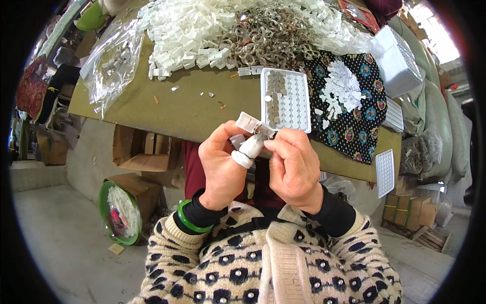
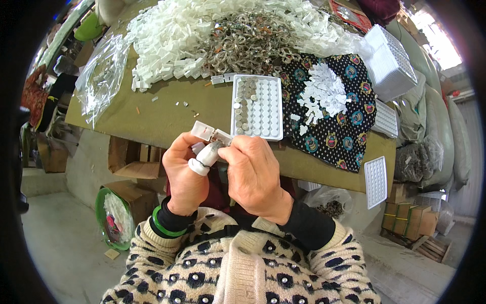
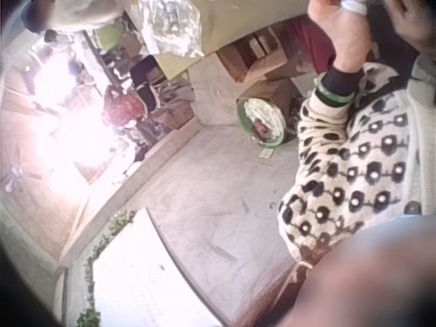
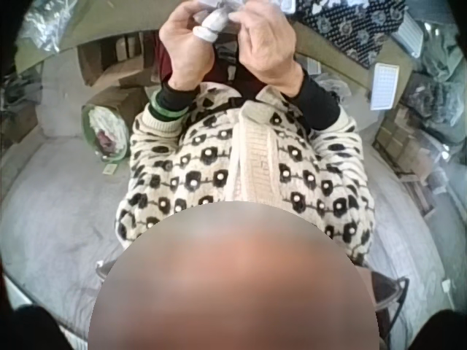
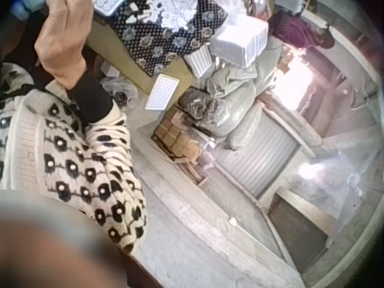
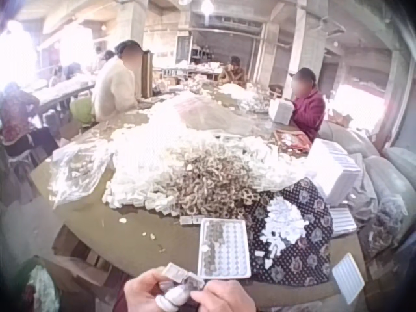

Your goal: The person repeatedly picks small white plastic pieces and metal rings from a table, inserts the rings into the plastic pieces, and places the assembled units into a white tray. The process is continuous and repetitive throughout the clip.

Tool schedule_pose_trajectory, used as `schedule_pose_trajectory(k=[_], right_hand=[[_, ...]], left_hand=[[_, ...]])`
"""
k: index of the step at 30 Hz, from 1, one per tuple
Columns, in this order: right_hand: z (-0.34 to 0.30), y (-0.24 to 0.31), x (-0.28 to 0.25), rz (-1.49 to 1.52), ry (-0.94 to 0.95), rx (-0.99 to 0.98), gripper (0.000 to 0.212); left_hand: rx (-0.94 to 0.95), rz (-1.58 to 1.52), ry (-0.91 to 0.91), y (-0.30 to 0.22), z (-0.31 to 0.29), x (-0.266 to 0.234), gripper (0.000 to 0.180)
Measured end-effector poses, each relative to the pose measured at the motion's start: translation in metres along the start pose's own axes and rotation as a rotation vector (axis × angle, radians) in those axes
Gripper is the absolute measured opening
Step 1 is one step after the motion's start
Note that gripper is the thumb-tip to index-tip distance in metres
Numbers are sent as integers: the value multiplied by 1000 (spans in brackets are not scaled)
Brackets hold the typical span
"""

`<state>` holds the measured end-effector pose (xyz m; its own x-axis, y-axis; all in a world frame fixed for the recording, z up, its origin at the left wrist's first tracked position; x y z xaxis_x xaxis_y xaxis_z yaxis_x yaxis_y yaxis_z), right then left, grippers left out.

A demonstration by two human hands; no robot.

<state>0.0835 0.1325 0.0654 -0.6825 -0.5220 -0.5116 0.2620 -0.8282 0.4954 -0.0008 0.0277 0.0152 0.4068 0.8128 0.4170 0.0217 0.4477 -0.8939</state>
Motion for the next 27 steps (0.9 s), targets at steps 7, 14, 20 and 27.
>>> schedule_pose_trajectory(k=[7,14,20,27], right_hand=[[3,-4,0,110,-16,148,23],[3,-5,-2,249,9,305,17],[0,-8,1,242,-14,295,11],[-20,-30,15,1039,55,988,11]], left_hand=[[-188,-229,-40,4,-6,0,20],[-523,-583,-30,13,-9,2,18],[-502,-564,-28,11,-8,2,18],[-593,-683,28,4,-10,3,18]])
Point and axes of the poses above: each hand's wrist, its own z-axis towards the middle knuckle, its own x-axis out of the palm, y = z × x, the point moved 5 cm from there along z, towards the middle knuckle, and after that the axes turned 5 degrees about x, right-handed, at the moved point
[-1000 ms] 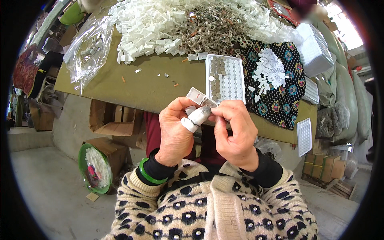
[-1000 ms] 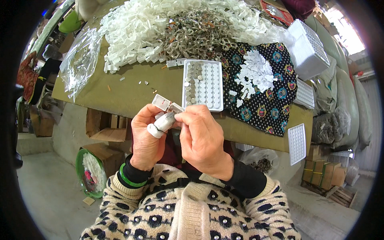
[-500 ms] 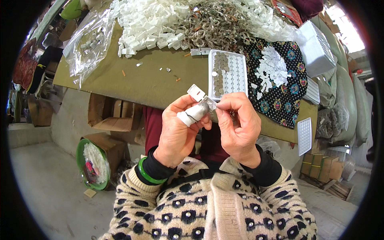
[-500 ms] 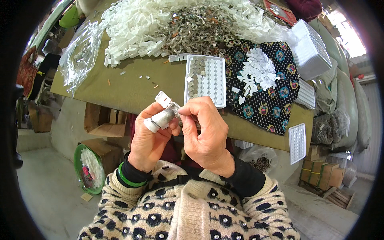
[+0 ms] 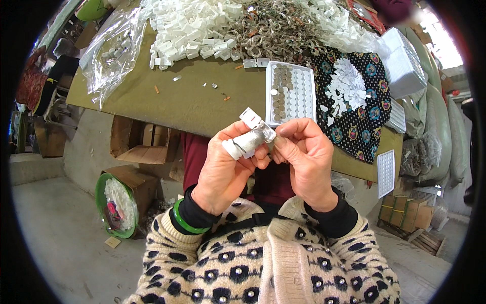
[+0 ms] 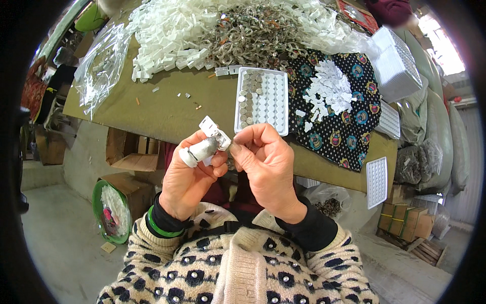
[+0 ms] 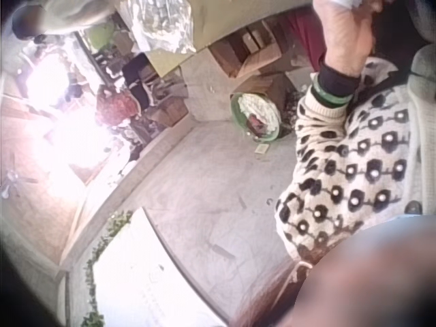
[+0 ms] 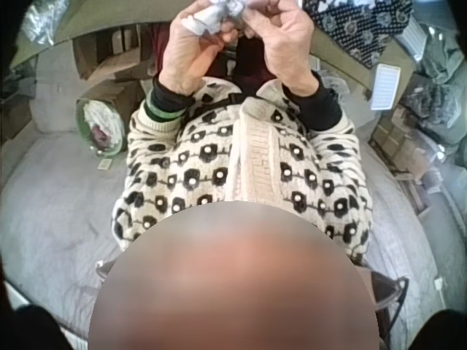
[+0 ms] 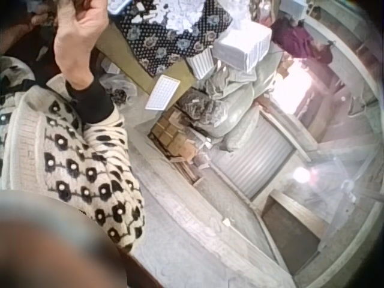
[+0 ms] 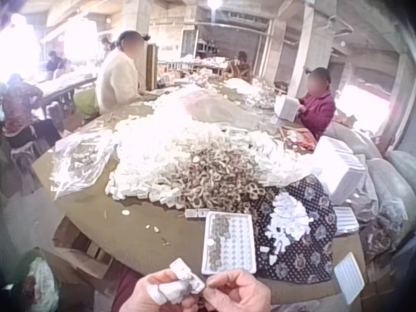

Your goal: The person repeatedly picks small white plastic pieces and metal rings from a table, inserts the rings into the plastic pieces, and places the assembled units into a white tray. The process is continuous and repetitive throughout the clip.

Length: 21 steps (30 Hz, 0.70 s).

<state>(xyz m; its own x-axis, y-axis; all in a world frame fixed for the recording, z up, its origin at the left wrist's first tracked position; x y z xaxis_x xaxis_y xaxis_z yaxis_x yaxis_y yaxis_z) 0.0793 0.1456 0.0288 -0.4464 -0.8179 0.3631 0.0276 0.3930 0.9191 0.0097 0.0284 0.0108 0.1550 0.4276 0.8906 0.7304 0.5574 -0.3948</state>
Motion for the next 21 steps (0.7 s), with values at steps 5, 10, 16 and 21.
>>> schedule_pose_trajectory(k=[5,10,16,21], right_hand=[[1,-11,0,272,66,256,9],[0,-18,4,350,50,369,8],[-3,2,12,149,40,216,17],[-3,3,15,-40,68,185,19]], left_hand=[[168,247,-63,-6,3,-4,24],[181,221,1,-7,3,-1,35],[164,209,29,-10,0,-1,26],[269,331,24,-7,-7,-1,17]])
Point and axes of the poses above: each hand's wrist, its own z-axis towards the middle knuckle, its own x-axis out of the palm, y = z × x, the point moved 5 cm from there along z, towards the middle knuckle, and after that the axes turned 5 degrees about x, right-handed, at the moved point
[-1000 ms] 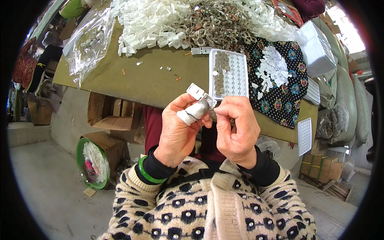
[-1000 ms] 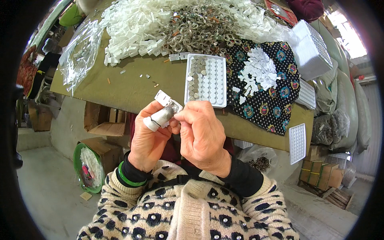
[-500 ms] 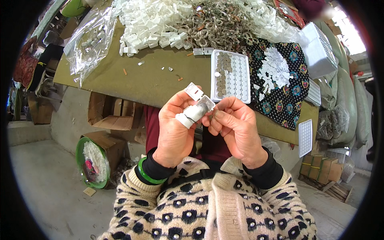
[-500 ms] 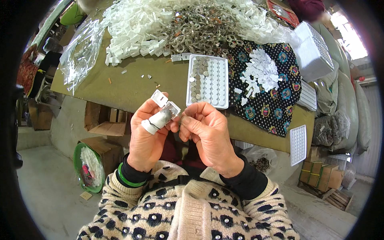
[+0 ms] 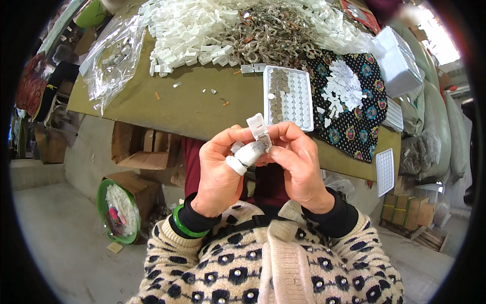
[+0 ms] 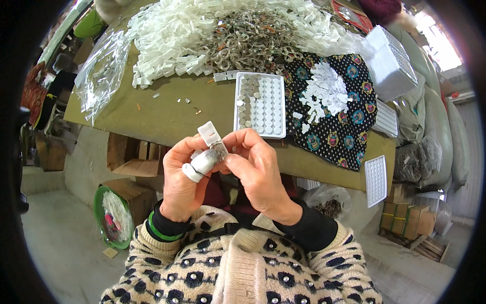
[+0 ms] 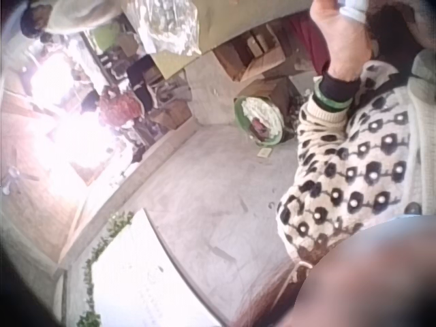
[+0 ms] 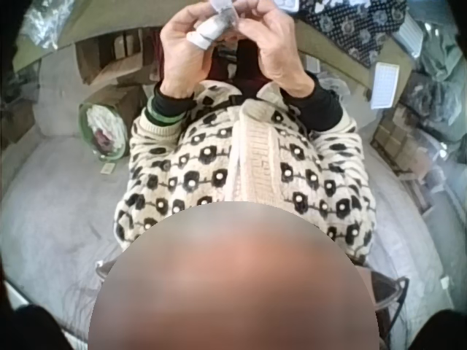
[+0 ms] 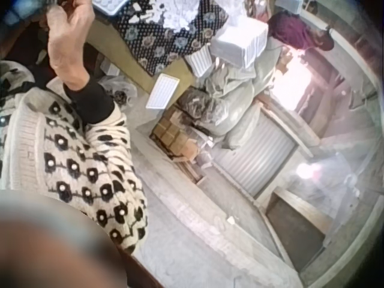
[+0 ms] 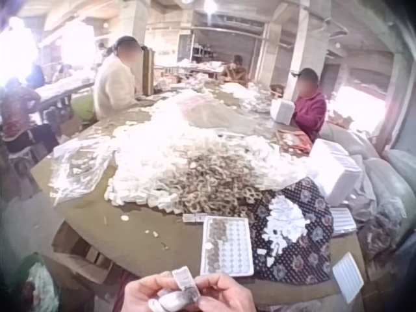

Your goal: The person repeatedly picks small white plastic pieces and metal rings from a table, inserts the rings into the plastic pieces, and places the assembled units into a white tray. The process is continuous and repetitive throughout the clip.

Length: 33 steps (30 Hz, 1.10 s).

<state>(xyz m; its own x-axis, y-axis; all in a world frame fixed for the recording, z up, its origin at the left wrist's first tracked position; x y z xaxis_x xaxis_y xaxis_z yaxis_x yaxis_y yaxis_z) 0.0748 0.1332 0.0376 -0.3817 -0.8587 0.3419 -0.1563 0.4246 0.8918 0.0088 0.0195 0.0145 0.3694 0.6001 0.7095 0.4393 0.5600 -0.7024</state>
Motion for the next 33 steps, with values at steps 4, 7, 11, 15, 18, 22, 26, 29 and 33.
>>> schedule_pose_trajectory(k=[4,7,11,15,18,22,26,29,33], right_hand=[[2,-5,1,12,-14,-45,17],[0,-4,1,-12,41,-85,19],[-5,-4,-2,-33,75,-127,18],[-1,-6,-5,-39,58,-158,15],[1,-2,-7,-78,61,-44,14],[1,29,-9,-457,91,-232,18],[39,69,-33,-1149,-316,-734,5],[75,70,-42,-1309,-448,-996,5],[101,59,-51,-1510,-410,-1001,8]], left_hand=[[296,423,84,-9,-3,5,20],[454,652,100,-13,-7,11,25],[471,666,116,-15,-8,11,26],[573,801,220,-15,-9,19,28],[627,810,273,-17,-10,23,29],[172,244,147,-9,-2,12,30],[-223,134,46,0,-3,2,23],[-298,83,-7,5,1,-3,22],[-248,118,-21,4,8,-6,23]])
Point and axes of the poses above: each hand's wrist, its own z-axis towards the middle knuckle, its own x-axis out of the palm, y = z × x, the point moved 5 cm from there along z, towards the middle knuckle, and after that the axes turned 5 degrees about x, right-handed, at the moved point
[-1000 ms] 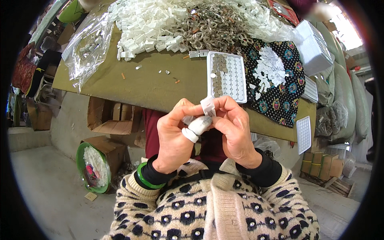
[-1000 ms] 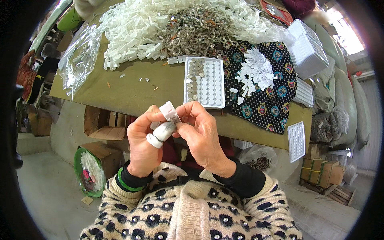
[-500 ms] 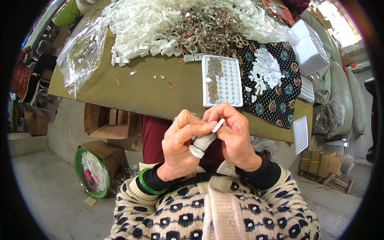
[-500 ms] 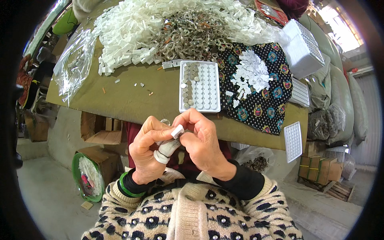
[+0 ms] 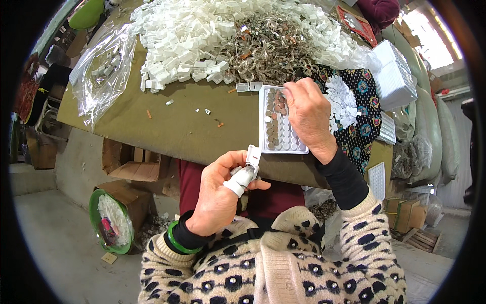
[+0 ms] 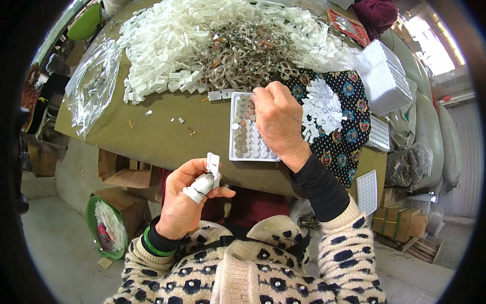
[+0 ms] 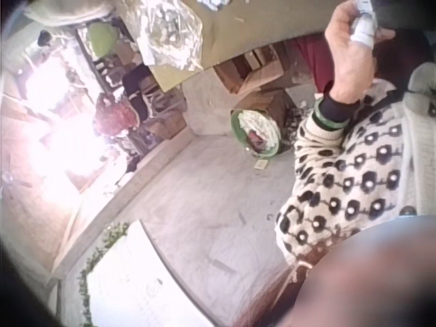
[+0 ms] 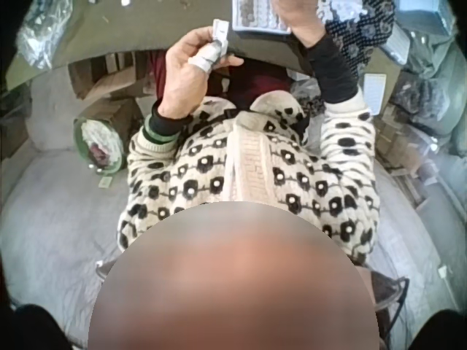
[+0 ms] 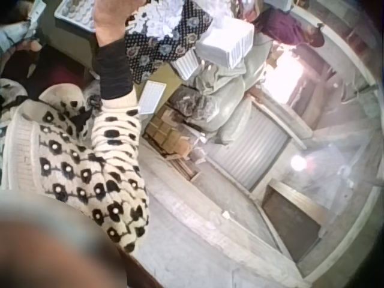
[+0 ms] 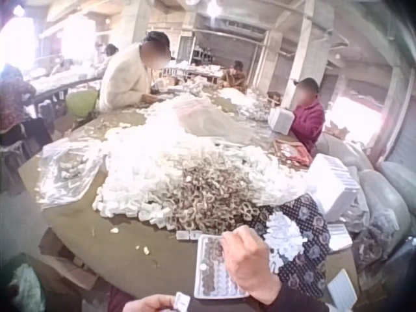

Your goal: The person repeatedly picks small white plastic pieces and metal rings from a table, inserts the rings into the plastic pieces, and places the assembled units into a white tray. The process is continuous and repetitive throughout the clip.

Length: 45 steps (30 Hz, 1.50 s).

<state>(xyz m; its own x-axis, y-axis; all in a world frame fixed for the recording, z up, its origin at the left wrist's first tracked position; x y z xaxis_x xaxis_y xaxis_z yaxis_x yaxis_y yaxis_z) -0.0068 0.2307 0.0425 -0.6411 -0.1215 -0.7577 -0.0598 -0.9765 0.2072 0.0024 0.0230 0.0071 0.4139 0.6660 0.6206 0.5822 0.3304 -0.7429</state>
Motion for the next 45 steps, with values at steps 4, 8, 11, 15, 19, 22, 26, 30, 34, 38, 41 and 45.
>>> schedule_pose_trajectory(k=[4,8,11,15,19,22,26,30,34,38,41,45], right_hand=[[-2,-3,-1,58,126,-14,10],[-4,-5,-11,175,167,57,9],[0,-5,-10,175,131,75,8],[5,-1,2,84,227,6,11],[5,-4,0,186,235,-4,11],[5,-9,-2,182,267,11,10],[5,-13,-9,342,217,97,8],[4,-9,-10,339,287,57,8],[1,-8,-8,322,353,77,11],[-3,-2,-8,267,342,-16,12],[-5,-2,-7,267,366,-43,13],[-6,-3,-8,275,365,-39,13]], left_hand=[[20,5,2,-5,6,-1,19],[21,-23,47,-9,14,-2,12],[32,-41,64,-8,20,1,11],[-22,-86,60,-4,24,1,11],[-14,-150,6,-5,25,-7,10],[-4,-287,17,-4,26,-10,12],[19,-205,4,-3,26,-13,16],[59,-139,9,-5,26,-15,24],[27,-168,30,-5,27,-18,27],[92,-173,4,-6,27,-16,29],[91,-209,4,-7,26,-13,31],[105,-138,-10,-10,25,-11,31]])
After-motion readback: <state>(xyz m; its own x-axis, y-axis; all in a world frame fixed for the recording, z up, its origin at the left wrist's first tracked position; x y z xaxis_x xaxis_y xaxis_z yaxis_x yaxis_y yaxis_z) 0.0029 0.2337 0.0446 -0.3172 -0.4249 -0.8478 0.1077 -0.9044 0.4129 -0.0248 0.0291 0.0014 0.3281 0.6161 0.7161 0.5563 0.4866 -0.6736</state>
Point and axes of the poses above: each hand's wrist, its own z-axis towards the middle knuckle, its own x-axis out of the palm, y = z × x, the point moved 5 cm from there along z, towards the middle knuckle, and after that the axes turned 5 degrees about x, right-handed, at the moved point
